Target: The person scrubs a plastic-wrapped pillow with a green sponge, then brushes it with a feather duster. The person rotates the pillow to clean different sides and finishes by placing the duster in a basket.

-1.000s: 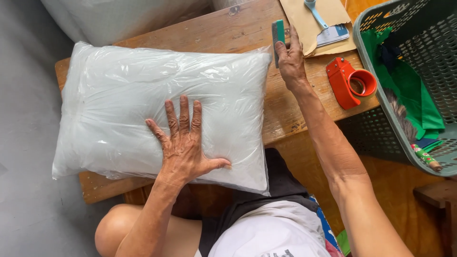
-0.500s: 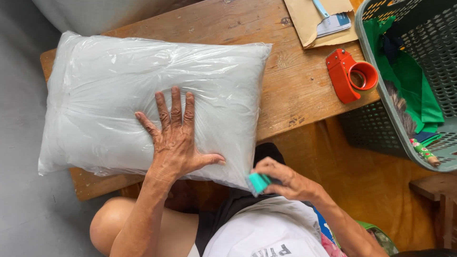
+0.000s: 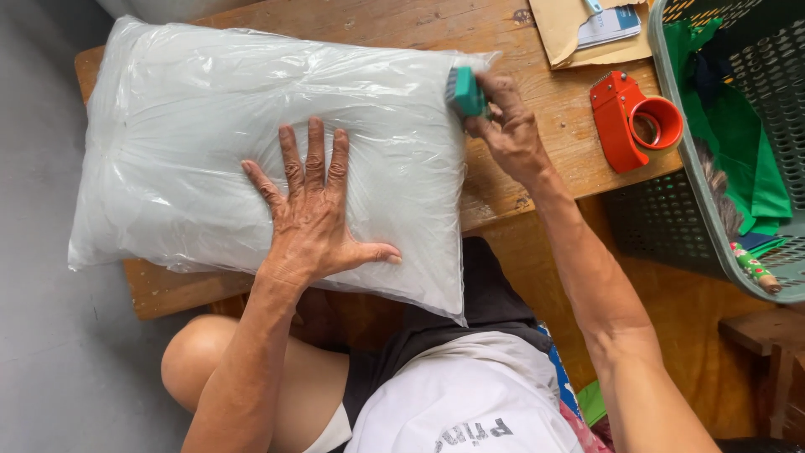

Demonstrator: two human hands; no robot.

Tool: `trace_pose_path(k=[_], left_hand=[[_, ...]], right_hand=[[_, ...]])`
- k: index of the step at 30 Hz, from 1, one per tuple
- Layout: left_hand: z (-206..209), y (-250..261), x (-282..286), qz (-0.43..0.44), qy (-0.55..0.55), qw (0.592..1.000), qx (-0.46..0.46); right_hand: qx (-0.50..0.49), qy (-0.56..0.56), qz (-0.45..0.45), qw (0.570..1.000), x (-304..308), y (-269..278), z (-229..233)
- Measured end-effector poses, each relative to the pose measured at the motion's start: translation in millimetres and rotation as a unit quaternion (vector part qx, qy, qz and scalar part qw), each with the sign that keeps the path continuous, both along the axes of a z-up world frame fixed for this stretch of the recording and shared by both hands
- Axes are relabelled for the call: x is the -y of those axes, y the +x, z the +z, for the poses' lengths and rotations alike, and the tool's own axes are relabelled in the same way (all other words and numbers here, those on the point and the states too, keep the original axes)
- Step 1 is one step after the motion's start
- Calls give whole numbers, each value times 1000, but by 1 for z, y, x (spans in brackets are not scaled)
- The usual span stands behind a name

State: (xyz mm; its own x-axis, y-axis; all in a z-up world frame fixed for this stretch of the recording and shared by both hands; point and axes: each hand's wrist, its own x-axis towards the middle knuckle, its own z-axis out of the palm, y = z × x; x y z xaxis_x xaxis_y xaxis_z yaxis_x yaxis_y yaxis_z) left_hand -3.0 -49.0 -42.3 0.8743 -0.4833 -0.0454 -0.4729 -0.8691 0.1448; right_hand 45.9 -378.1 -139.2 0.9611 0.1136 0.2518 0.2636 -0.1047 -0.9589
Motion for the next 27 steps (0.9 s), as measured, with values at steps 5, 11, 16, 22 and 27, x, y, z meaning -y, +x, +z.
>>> trace_pose_path(k=[5,11,16,22,27], left_hand=[[4,4,-2,5,4,1000,-21],[8,10,1,-7,1,999,-35],[8,10,2,-2,6,999,-42],[14,12,1,2,-2,999,-55],[14,11,4,-2,36,998,-49]], right_hand=[[80,-89,127,985,-21,-94,9],[-28,-169,324,931,-15,-170,35],[58,-130,188,972,-14,-129,74],[167,-311,169,920,-53,-100,79],[155,-553,297,763,-60,-177,62]])
